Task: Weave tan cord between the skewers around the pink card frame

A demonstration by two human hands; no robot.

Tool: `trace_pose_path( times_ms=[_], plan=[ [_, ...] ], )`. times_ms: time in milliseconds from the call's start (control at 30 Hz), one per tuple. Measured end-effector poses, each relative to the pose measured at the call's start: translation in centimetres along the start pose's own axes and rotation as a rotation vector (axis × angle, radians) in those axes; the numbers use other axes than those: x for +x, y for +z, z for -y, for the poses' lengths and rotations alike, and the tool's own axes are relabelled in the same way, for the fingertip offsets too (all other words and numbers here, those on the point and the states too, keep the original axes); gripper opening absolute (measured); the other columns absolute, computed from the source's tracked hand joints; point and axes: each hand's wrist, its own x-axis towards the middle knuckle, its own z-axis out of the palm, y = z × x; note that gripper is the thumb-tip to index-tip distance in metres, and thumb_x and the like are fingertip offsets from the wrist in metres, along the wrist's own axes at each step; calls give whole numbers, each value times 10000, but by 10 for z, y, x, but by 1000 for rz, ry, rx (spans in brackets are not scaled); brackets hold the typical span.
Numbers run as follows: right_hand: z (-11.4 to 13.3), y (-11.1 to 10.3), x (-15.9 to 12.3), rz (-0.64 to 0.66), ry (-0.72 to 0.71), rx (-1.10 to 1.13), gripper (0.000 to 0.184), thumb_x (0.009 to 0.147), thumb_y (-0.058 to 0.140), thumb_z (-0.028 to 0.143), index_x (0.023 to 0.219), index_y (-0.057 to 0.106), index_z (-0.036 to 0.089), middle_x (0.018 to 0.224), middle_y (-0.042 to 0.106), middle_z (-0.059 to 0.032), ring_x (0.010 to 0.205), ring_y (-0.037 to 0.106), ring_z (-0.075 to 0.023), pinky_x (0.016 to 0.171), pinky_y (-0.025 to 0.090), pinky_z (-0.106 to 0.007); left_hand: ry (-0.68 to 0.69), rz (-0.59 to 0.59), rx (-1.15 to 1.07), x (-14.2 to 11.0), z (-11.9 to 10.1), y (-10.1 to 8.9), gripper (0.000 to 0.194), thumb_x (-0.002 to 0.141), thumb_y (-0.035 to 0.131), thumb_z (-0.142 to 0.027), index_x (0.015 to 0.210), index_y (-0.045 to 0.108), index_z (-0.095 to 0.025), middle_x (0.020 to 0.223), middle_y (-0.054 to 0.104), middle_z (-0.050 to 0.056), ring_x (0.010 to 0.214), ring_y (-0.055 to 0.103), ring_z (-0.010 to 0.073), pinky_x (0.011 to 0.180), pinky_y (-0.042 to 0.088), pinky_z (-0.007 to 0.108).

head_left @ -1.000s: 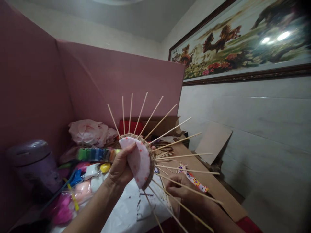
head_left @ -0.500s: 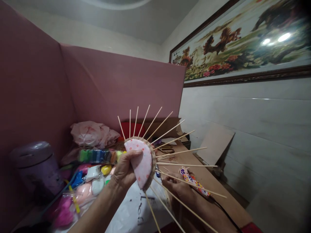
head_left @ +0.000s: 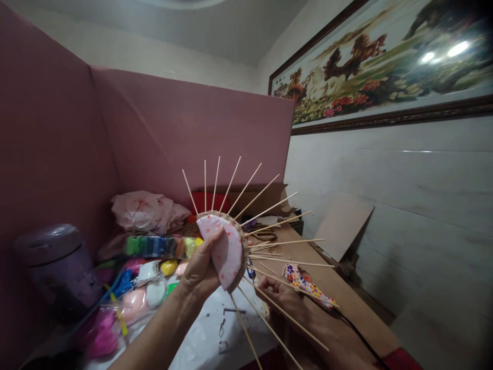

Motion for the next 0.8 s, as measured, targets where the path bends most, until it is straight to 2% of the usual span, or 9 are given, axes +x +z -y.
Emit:
trace_pose_path(
  times_ms=[167, 300, 467, 567, 700, 800],
  plan=[
    [-2, -3, 2, -31, 3, 35, 284, 668, 625, 439, 657, 525, 174, 584, 433, 45, 520, 354, -78, 508, 279, -203, -5, -29, -47, 0, -1, 1, 139, 762, 551, -201, 827, 627, -104, 735, 693, 87, 768, 650, 210, 799, 487, 348],
    [1, -5, 1, -99, -63, -12, 302, 681, 604, 462, 651, 525, 172, 605, 463, 31, 572, 405, -103, 552, 313, -222, -28, -14, -76, 0, -3, 1, 156, 780, 531, -212, 845, 627, -107, 770, 696, 89, 739, 653, 192, 788, 494, 337],
    [14, -6, -3, -149, -91, -99, 300, 712, 574, 446, 619, 515, 167, 589, 479, 21, 565, 407, -111, 540, 316, -236, -89, 51, -47, 1, -3, -1, 194, 790, 523, -272, 857, 625, -122, 811, 697, 98, 769, 651, 225, 809, 476, 419],
    [18, -5, -4, -156, -94, -95, 300, 718, 566, 447, 630, 514, 165, 587, 467, 27, 559, 399, -104, 536, 317, -230, -101, 45, -33, 3, -3, -3, 236, 792, 516, -302, 880, 619, -108, 814, 692, 121, 792, 646, 250, 797, 475, 453],
    [19, -5, -5, -181, -95, -91, 314, 715, 565, 456, 612, 488, 169, 513, 399, 57, 491, 344, -83, 495, 292, -217, -29, -82, -12, 6, -1, -6, 121, 762, 505, -93, 819, 610, -74, 716, 693, 116, 663, 659, 199, 716, 526, 352],
    [17, -6, -5, -187, -84, -106, 320, 712, 564, 464, 617, 491, 167, 519, 411, 52, 485, 348, -82, 476, 283, -214, -18, -120, 11, 6, 1, -7, 157, 721, 479, -8, 790, 607, -67, 666, 687, 107, 590, 653, 182, 654, 542, 312]
  ],
)
